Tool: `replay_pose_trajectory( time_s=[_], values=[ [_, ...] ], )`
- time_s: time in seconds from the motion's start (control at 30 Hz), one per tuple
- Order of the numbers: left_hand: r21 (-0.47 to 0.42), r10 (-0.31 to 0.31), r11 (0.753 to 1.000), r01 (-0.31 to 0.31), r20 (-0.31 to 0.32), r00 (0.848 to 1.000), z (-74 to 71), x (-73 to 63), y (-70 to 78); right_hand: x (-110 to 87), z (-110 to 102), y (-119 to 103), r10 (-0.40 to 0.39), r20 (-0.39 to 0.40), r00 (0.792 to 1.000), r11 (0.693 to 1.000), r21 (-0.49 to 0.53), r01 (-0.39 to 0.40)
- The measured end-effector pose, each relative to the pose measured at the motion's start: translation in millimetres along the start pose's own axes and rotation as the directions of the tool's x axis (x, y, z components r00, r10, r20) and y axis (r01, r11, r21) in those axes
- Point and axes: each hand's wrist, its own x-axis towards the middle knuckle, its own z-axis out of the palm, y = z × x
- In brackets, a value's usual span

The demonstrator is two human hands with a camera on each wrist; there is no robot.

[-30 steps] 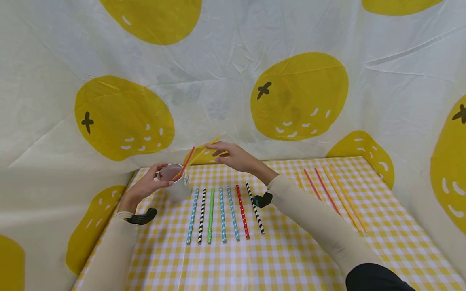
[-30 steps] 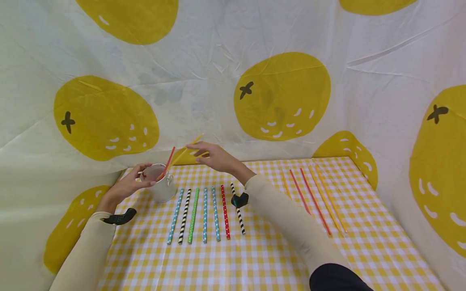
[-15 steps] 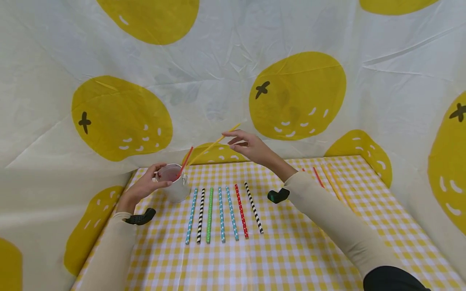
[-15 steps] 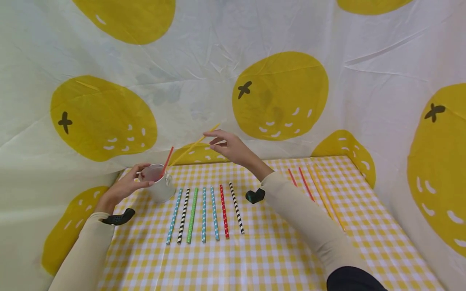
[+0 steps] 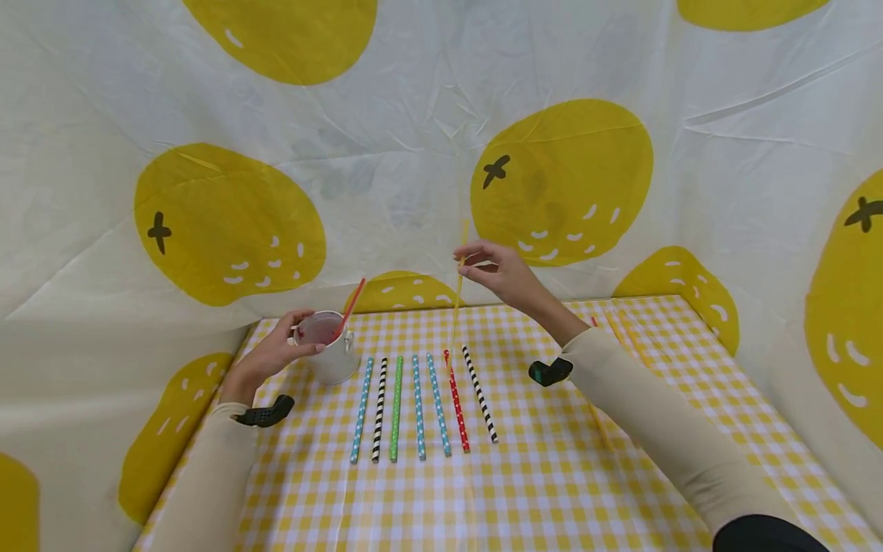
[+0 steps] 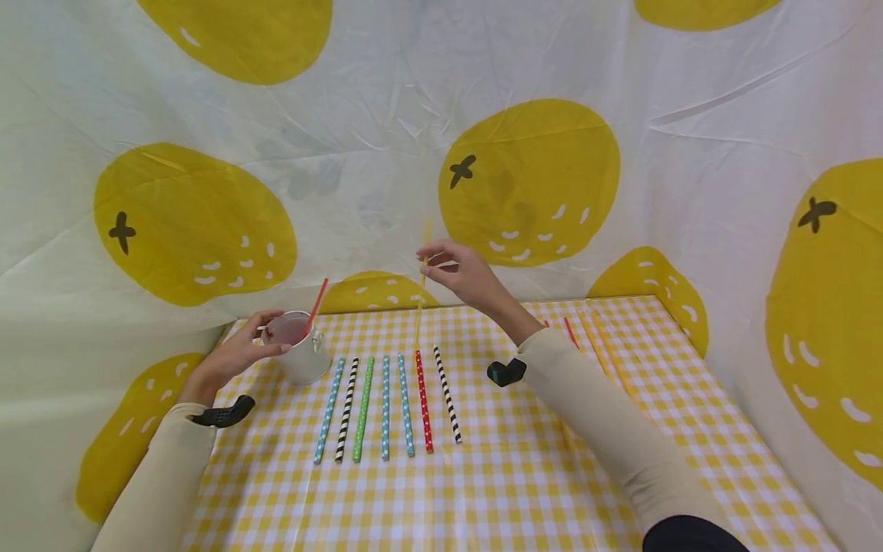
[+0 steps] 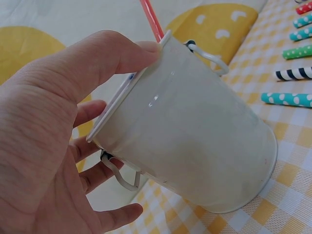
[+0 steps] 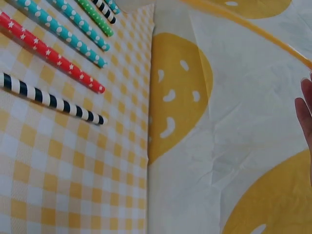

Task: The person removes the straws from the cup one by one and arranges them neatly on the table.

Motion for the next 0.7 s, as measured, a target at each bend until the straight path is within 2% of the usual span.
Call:
replay_pose_trajectory(
  time_s=[0.3,0.47,0.7],
  values=[
    [-0.005,-0.002,1.0,0.002,0.002,1.0,-1.1,0.4,-4.6,-14.8,-21,6,0.042,0.027,0.999,0.999,0.021,-0.042],
    [-0.001,0.002,1.0,-0.002,0.009,1.0,-0.9,-0.7,-2.5,-24.5,-34,10,0.069,0.017,0.997,0.997,0.039,-0.07],
    [-0.005,0.011,1.0,-0.011,0.008,1.0,-0.1,-0.6,-1.6,-39.5,-57,20,0.152,0.064,0.986,0.987,-0.053,-0.149]
  ],
)
